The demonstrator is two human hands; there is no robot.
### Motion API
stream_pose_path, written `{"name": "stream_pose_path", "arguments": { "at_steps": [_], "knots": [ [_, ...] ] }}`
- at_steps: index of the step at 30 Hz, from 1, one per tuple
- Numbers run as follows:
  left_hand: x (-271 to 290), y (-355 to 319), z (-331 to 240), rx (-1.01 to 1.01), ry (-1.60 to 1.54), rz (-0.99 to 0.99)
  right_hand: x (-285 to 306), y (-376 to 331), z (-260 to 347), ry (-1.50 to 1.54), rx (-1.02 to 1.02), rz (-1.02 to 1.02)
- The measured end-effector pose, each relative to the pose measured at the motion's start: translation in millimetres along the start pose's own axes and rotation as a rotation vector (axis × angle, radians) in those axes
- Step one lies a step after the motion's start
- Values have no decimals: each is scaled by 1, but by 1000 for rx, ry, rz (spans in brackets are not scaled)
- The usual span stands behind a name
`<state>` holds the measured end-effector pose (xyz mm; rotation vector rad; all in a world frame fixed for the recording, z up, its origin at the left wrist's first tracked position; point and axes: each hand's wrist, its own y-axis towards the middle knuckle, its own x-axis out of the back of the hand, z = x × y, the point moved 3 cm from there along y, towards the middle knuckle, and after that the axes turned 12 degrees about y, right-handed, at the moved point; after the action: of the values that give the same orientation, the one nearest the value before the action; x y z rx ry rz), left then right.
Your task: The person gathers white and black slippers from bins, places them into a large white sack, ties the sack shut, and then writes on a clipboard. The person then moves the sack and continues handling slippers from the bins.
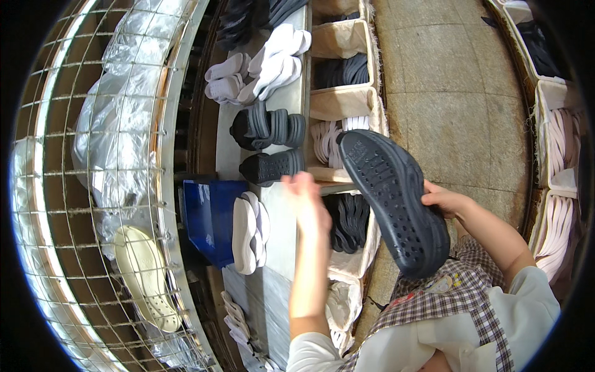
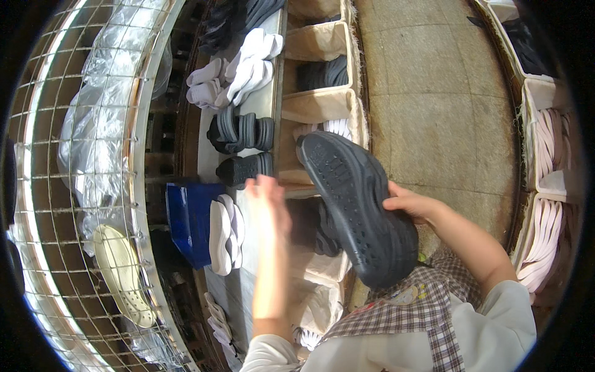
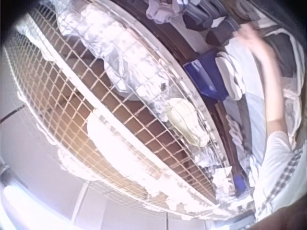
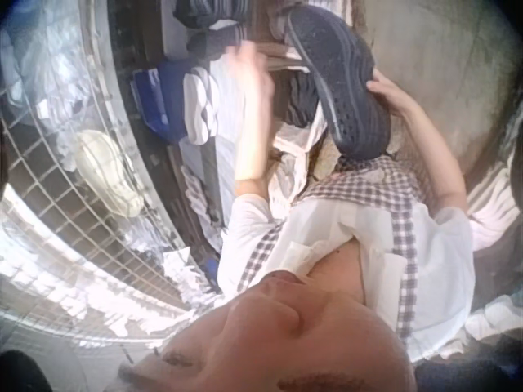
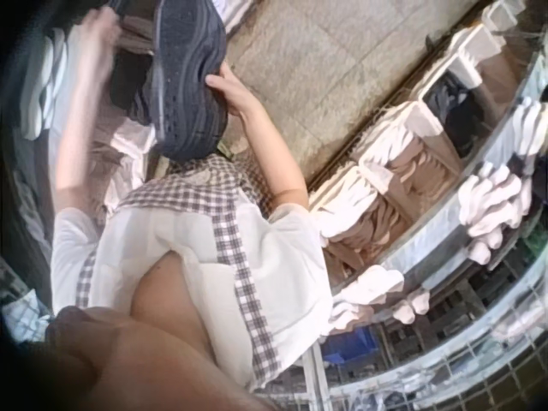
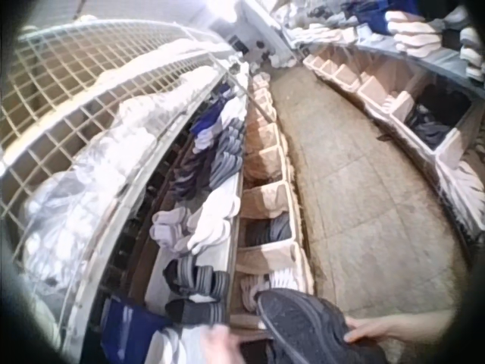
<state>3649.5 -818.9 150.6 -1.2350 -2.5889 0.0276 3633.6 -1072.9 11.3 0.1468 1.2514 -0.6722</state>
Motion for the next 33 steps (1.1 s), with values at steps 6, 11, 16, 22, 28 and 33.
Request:
{"name": "stream_pose_path", "arguments": {
  "at_steps": [6, 11, 16, 22, 28, 33],
  "knots": [
    [39, 225, -3, 381, -87, 64, 33, -19, 23, -97, 113, -3],
    [48, 278, -2, 558, 68, 24, 50, -34, 25, -119, 110, -137],
    [49, 286, -12, 637, 84, 46, 51, -29, 20, -150, 100, -153],
    [41, 246, -27, 463, -212, 61, 48, -13, 19, -87, 120, -99],
    [17, 65, -50, 80, -282, 500, 43, 3, 36, -134, 107, -97],
    [-28, -75, 25, 253, -49, 473, 45, 27, 26, -173, 94, 25]
  ]
}}
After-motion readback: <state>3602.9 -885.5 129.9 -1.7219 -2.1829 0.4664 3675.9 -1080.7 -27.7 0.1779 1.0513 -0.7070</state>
